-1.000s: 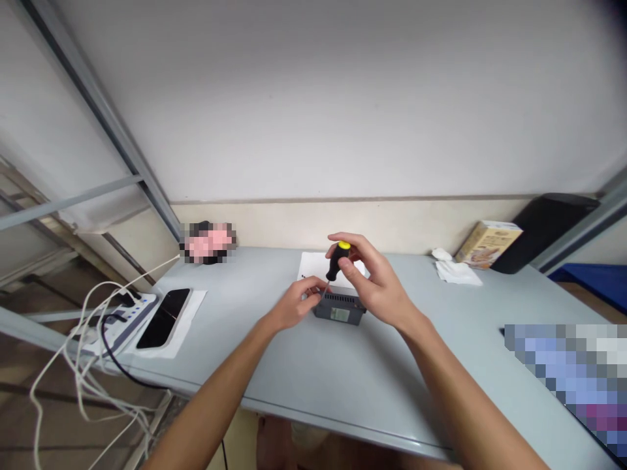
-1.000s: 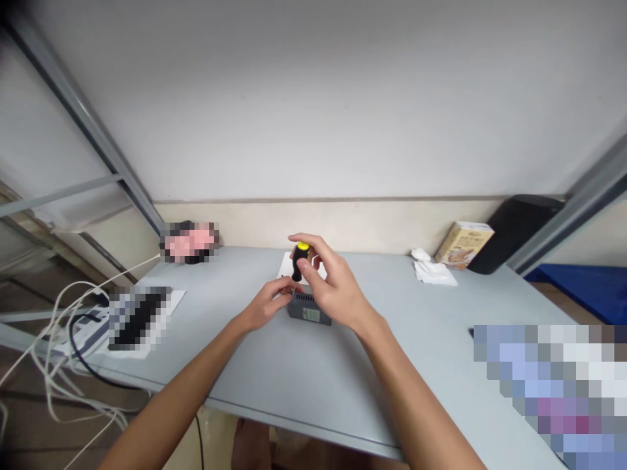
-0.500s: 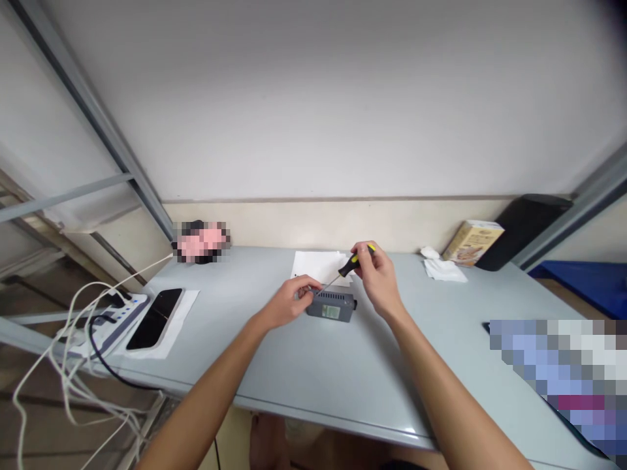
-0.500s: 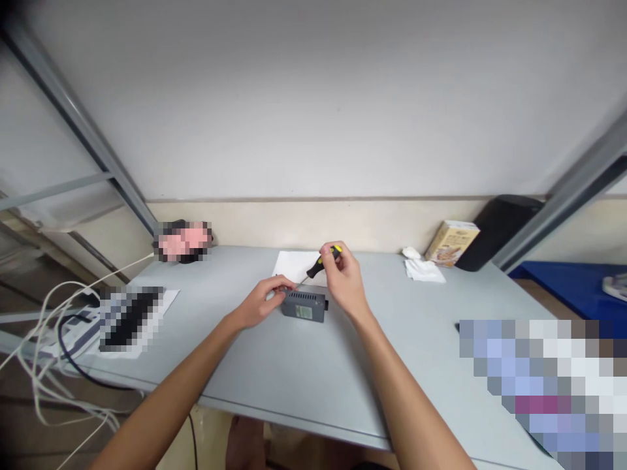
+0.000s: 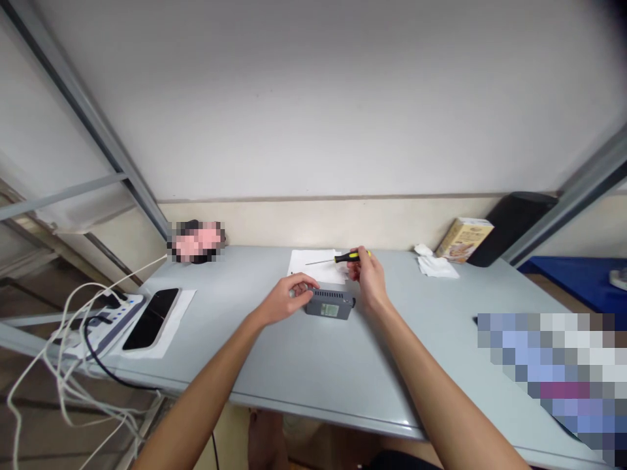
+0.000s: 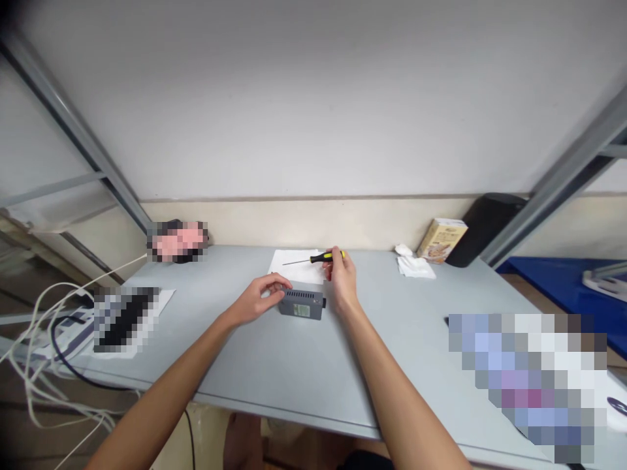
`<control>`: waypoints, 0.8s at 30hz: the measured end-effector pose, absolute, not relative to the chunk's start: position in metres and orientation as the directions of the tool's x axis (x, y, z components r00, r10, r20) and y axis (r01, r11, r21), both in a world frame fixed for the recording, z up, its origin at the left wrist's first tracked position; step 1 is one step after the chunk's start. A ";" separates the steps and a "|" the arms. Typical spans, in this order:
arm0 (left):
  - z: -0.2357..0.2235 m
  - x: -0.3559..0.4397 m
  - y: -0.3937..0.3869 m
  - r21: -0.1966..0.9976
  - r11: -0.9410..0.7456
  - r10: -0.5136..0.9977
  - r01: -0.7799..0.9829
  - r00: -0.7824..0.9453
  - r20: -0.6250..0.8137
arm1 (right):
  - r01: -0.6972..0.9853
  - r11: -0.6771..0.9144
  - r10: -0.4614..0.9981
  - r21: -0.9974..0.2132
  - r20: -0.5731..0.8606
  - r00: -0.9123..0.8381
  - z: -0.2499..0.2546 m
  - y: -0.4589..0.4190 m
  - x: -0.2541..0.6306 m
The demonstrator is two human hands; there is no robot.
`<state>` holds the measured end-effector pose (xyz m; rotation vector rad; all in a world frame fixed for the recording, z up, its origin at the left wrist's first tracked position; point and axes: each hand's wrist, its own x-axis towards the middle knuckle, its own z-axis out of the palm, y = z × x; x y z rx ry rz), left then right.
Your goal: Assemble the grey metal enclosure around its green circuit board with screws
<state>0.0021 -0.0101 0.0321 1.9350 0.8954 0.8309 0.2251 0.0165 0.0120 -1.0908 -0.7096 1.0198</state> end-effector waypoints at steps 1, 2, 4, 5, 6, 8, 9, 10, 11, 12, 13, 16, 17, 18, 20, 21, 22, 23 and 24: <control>0.032 0.002 -0.011 0.869 -0.412 0.819 0.275 0.530 0.221 | -0.293 0.115 0.922 -0.949 -0.007 0.386 0.011 0.016 0.224; 0.032 0.003 -0.012 0.862 -0.425 0.816 0.275 0.529 0.233 | -0.276 0.116 0.924 -0.954 0.002 0.382 0.011 0.016 0.224; 0.032 0.004 -0.014 0.846 -0.459 0.811 0.273 0.516 0.274 | -0.235 0.122 0.927 -0.964 0.026 0.374 0.011 0.015 0.223; 0.032 0.005 -0.014 0.835 -0.479 0.809 0.271 0.504 0.301 | -0.211 0.125 0.927 -0.969 0.039 0.373 0.011 0.015 0.222; 0.032 0.006 -0.015 0.823 -0.499 0.808 0.270 0.488 0.330 | -0.182 0.127 0.926 -0.975 0.051 0.374 0.012 0.014 0.222; 0.030 0.007 -0.014 0.796 -0.538 0.809 0.278 0.436 0.395 | -0.107 0.131 0.922 -0.986 0.081 0.378 0.012 0.013 0.221; 0.028 0.007 -0.013 0.777 -0.557 0.810 0.292 0.399 0.430 | -0.066 0.135 0.921 -0.989 0.101 0.377 0.011 0.013 0.221; 0.026 0.006 -0.010 0.756 -0.572 0.811 0.318 0.355 0.464 | -0.028 0.139 0.920 -0.990 0.119 0.373 0.011 0.012 0.220; 0.024 0.005 -0.008 0.733 -0.580 0.814 0.356 0.300 0.498 | 0.004 0.142 0.922 -0.990 0.134 0.363 0.010 0.012 0.220; 0.021 0.003 -0.004 0.708 -0.582 0.812 0.401 0.248 0.528 | 0.026 0.146 0.925 -0.989 0.146 0.352 0.008 0.012 0.219; 0.019 0.001 -0.001 0.688 -0.565 0.817 0.456 0.188 0.546 | 0.038 0.151 0.927 -0.988 0.155 0.341 0.007 0.012 0.218; 0.017 -0.008 0.007 0.692 -0.426 0.841 0.583 -0.026 0.540 | 0.037 0.155 0.936 -0.987 0.159 0.313 0.005 0.012 0.217; 0.017 -0.010 0.009 0.701 -0.387 0.847 0.599 -0.070 0.528 | 0.031 0.154 0.939 -0.988 0.156 0.306 0.005 0.012 0.217; 0.017 -0.012 0.010 0.708 -0.357 0.852 0.610 -0.098 0.514 | 0.025 0.151 0.942 -0.988 0.151 0.300 0.005 0.012 0.217; 0.019 -0.014 0.011 0.707 -0.306 0.870 0.638 -0.114 0.480 | 0.009 0.136 0.948 -0.991 0.133 0.289 0.006 0.011 0.217; 0.019 -0.014 0.011 0.699 -0.286 0.880 0.655 -0.109 0.462 | -0.004 0.121 0.953 -0.993 0.115 0.281 0.008 0.010 0.217; 0.019 -0.013 0.011 0.688 -0.270 0.890 0.674 -0.098 0.445 | -0.020 0.100 0.959 -0.995 0.091 0.268 0.009 0.009 0.216; 0.018 -0.012 0.011 0.674 -0.258 0.899 0.692 -0.082 0.429 | -0.038 0.077 0.965 -0.996 0.065 0.253 0.010 0.009 0.216; 0.017 -0.012 0.011 0.657 -0.255 0.907 0.709 -0.061 0.418 | -0.054 0.053 0.971 -0.997 0.039 0.235 0.011 0.008 0.216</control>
